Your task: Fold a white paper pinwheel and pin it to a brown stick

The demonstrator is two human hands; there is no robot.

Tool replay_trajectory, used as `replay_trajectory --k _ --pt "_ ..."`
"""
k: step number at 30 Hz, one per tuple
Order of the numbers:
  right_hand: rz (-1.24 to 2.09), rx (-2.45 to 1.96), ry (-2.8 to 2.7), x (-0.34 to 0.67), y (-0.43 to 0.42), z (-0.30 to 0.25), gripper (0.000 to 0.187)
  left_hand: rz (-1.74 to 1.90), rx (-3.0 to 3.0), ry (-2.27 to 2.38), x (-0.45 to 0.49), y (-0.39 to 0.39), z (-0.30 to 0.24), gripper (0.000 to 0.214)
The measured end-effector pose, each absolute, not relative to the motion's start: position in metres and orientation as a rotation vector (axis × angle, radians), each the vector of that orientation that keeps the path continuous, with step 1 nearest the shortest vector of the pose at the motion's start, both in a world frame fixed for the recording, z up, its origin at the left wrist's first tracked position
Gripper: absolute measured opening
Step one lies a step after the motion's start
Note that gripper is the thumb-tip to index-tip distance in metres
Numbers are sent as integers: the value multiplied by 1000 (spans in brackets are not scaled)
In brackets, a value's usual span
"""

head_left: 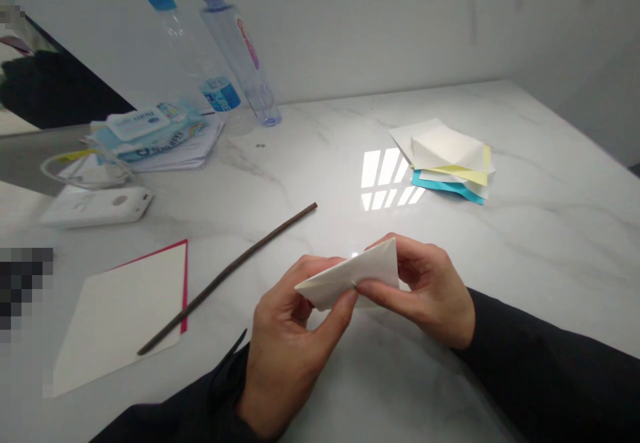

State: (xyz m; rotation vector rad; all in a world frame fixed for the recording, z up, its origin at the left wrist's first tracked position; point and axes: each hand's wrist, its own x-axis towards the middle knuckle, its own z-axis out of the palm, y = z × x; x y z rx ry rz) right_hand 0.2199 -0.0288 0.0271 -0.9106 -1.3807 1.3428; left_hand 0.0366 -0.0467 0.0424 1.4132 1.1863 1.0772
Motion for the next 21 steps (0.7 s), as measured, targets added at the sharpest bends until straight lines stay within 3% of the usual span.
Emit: replay_trajectory --k 18,21 --pt "1445 -889 -1328 219 -28 25 15 1084 1292 1174 35 -45 42 12" --pt "1374 -913 -1306 218 -28 20 30 1046 1233 1186 36 -42 43 8"
